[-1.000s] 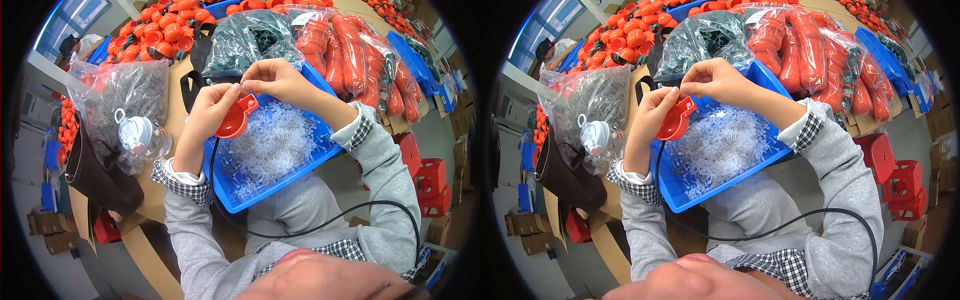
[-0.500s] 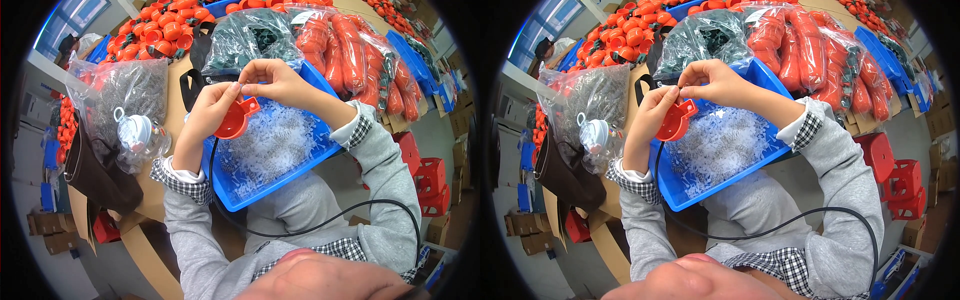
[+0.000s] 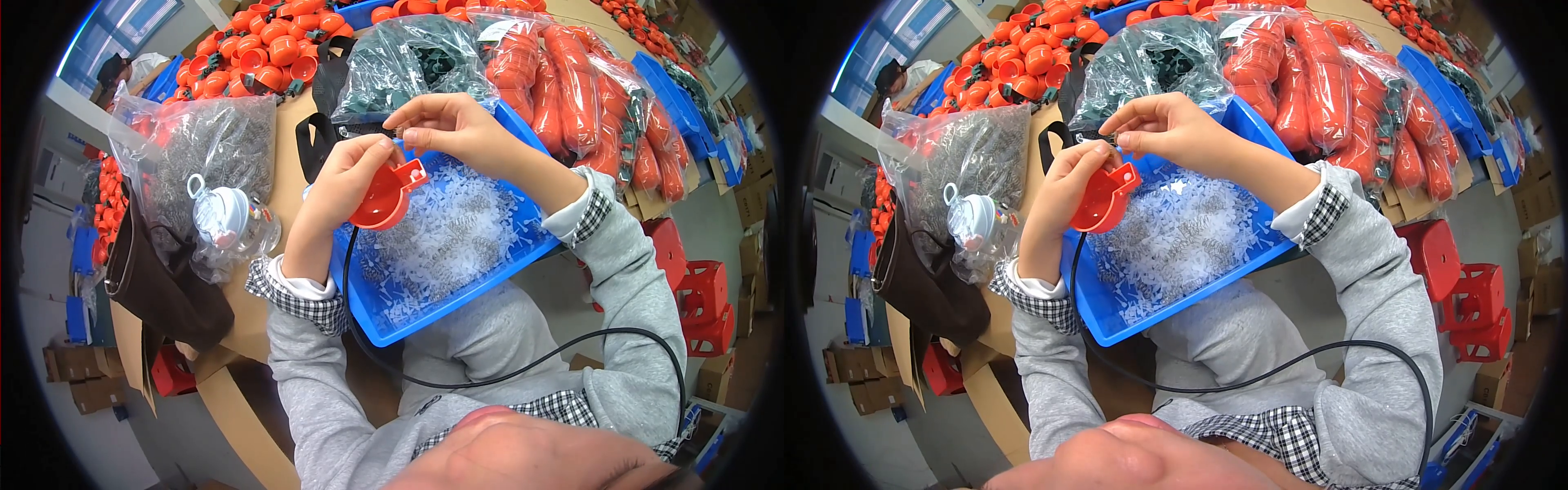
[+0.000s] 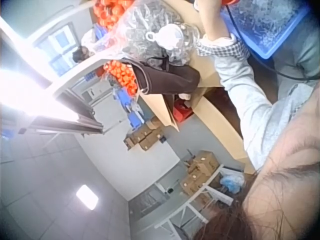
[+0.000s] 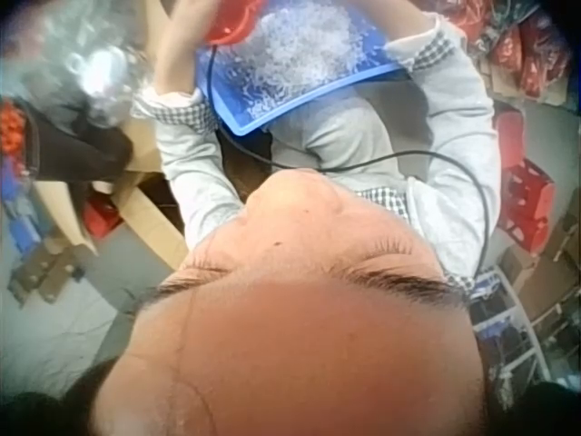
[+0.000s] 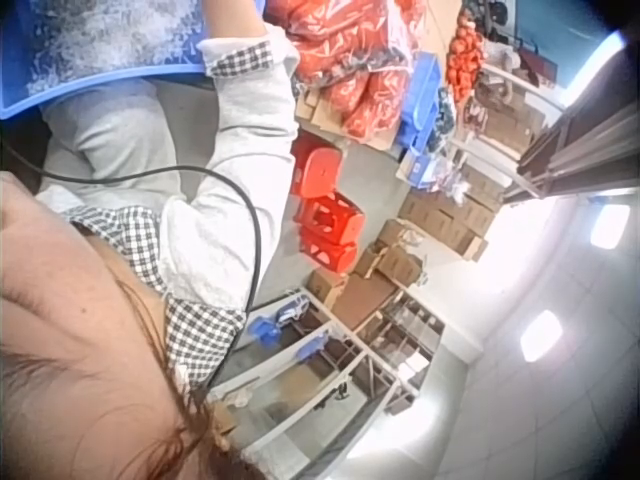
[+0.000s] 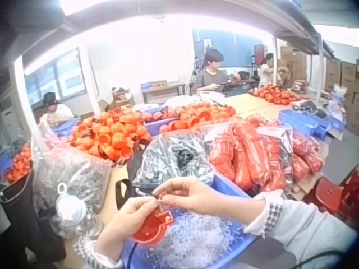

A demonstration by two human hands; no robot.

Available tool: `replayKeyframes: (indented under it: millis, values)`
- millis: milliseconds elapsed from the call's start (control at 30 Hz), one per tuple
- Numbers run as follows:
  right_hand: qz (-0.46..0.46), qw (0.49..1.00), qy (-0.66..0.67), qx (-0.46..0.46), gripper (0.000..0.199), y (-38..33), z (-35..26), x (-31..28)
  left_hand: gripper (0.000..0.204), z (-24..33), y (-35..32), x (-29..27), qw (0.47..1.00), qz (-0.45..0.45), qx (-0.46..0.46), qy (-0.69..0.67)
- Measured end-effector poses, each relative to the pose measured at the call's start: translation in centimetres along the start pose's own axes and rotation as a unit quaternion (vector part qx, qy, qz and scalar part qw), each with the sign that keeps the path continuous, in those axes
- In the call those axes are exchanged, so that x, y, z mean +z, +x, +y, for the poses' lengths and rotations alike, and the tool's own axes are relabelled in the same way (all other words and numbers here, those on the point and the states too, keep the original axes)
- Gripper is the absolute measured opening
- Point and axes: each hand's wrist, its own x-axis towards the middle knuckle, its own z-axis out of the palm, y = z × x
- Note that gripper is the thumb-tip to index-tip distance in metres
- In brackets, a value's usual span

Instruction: Assembling small black components into red plastic caps while seated in a warehouse environment.

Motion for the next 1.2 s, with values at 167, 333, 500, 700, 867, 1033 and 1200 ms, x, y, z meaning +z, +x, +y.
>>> replayKeyframes:
  millis: [167,333,500,700,867,1033,1200]
  values:
    - [-0.010,1.000,0.022,-0.018,0.027,0.2,0.8,-0.3,0.028,0.1,0.3,1.1,0.999,0.032,0.024,-0.009]
    - [0.045,0.999,0.010,-0.009,0.022,0.1,0.5,0.7,0.027,-0.1,0.1,0.2,1.000,0.004,0.011,0.023]
    - [0.016,0.996,-0.063,0.065,0.019,0.3,1.2,-0.1,0.026,0.2,0.1,0.5,1.000,0.005,0.015,0.010]
    - [0.050,0.996,-0.073,0.003,0.022,0.1,0.8,0.3,0.023,0.1,0.2,0.2,0.998,-0.007,0.021,0.054]
    - [0.051,0.995,-0.058,0.059,0.021,0.2,0.7,0.1,0.023,0.2,0.1,0.0,0.998,-0.021,-0.002,0.066]
    - [0.101,0.994,-0.027,0.023,0.031,0.2,1.1,0.3,0.023,-0.1,0.2,0.0,0.997,-0.020,0.001,0.070]
    - [-0.006,0.988,-0.018,0.155,0.045,0.2,0.9,-0.1,0.025,-0.1,0.2,0.1,0.995,-0.019,0.017,0.097]
